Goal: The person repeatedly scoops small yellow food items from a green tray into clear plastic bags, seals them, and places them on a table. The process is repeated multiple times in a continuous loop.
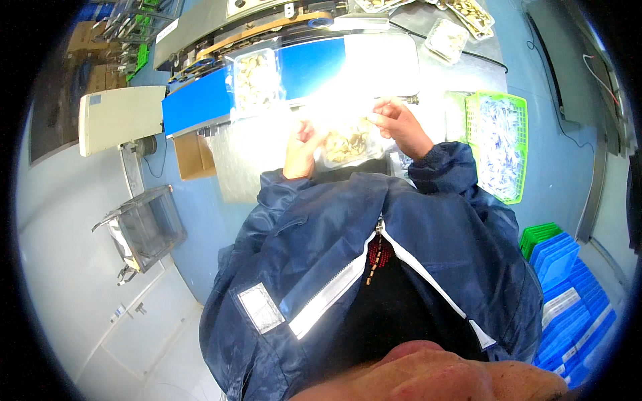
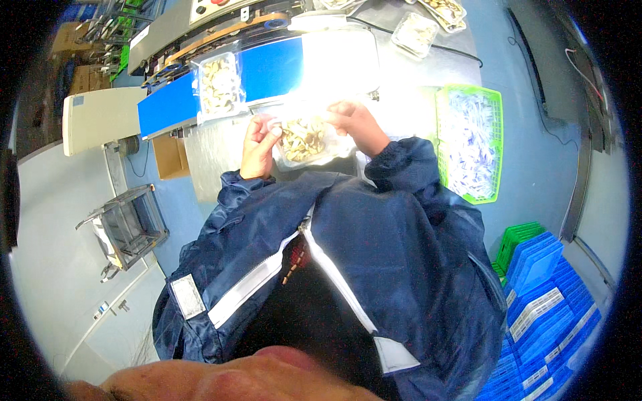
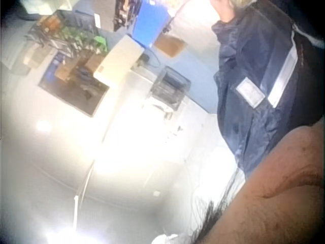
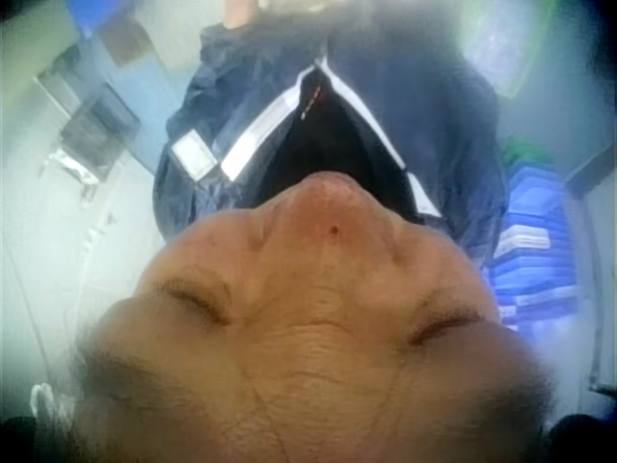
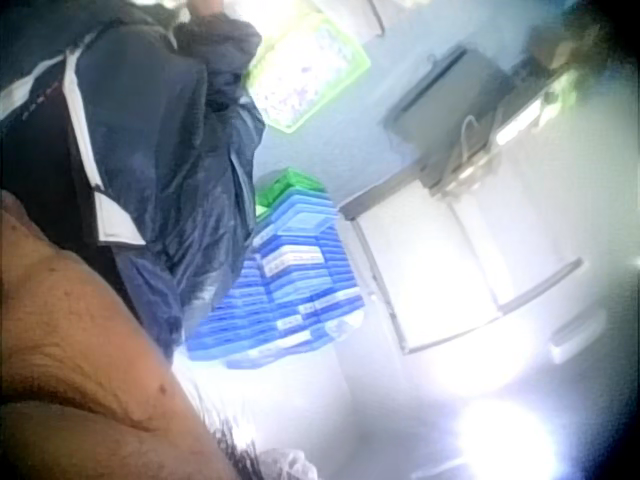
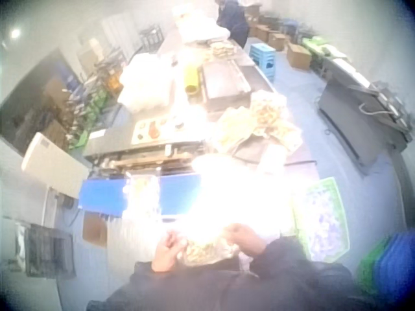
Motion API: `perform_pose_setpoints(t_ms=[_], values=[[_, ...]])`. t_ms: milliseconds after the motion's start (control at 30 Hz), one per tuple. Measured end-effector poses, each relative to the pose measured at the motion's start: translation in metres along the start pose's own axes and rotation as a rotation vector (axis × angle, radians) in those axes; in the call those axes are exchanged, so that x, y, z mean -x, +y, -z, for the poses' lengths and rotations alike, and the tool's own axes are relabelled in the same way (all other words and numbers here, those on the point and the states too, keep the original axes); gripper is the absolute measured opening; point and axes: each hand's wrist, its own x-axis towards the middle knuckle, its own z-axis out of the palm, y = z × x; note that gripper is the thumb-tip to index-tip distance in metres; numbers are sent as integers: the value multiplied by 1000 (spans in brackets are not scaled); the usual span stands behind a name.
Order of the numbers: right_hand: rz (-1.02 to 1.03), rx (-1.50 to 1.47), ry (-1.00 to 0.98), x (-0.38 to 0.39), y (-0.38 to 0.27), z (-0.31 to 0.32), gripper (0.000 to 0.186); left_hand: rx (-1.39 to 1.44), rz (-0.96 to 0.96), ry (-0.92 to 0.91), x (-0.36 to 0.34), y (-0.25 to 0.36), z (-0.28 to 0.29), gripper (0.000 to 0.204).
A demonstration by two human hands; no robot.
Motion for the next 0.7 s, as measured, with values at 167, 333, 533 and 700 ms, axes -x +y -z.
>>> perform_pose_setpoints(t_ms=[167, 333, 533, 700], values=[[-24, 24, 76, 14, -64, -8, 25, 21, -106, -61, -28, 38, -59, 24], [116, 119, 52, 13, -96, 12, 24, 93, -111, 44, -64, 39, -82, 17], [236, 83, 267, -16, -92, 30, 27, 4, -89, 212, -118, 27, -88, 17], [147, -288, 316, -67, -86, 61, 17, 96, 39, 224, -185, 9, -94, 18]])
